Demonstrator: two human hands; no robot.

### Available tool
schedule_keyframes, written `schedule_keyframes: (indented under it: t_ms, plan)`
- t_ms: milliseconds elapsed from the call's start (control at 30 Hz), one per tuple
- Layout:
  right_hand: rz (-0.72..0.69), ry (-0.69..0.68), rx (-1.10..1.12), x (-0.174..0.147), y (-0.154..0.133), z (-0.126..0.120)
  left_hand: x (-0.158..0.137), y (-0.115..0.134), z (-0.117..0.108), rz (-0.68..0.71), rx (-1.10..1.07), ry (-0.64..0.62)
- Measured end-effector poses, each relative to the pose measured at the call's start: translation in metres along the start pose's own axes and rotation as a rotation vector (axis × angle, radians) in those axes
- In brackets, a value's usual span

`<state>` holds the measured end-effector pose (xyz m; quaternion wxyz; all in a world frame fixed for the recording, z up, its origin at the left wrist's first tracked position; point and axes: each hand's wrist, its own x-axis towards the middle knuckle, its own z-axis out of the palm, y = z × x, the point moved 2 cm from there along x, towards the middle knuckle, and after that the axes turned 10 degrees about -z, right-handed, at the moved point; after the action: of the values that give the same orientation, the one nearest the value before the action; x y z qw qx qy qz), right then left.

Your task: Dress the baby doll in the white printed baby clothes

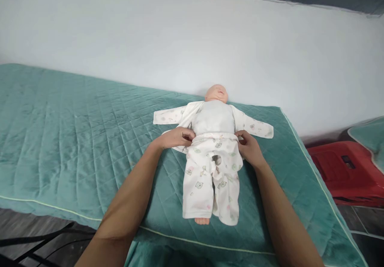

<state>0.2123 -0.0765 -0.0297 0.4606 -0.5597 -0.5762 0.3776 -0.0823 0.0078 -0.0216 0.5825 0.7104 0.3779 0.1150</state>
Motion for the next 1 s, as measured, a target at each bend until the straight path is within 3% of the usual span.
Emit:
schedule_keyframes:
  t_ms: [100, 233, 300, 600, 800, 867, 1000]
  plan:
    - [-0.034, 0.031, -0.068, 0.000, 0.001, -0.002, -0.002, -0.003, 0.001, 0.028, -0.129, 0.120]
    - [-0.054, 0.154, -0.144, 0.000, 0.001, -0.004, -0.003, -0.007, 0.000, 0.118, -0.252, 0.405]
    - [-0.042, 0.194, -0.132, 0.000, 0.001, -0.003, 0.001, -0.009, 0.002, 0.142, -0.287, 0.478]
    - [-0.026, 0.150, -0.245, 0.014, 0.014, -0.001, 0.015, -0.012, 0.013, 0.045, -0.229, 0.382]
    - [0.164, -0.158, -0.126, 0.033, 0.005, -0.006, 0.019, 0.004, 0.010, 0.035, -0.012, 0.377]
    - [0.152, -0.202, -0.111, 0.036, 0.003, -0.007, 0.019, 0.008, 0.007, 0.047, 0.050, 0.329]
    - [0.063, -0.149, 0.032, 0.029, 0.003, -0.006, 0.016, 0.008, 0.003, -0.005, 0.007, 0.251]
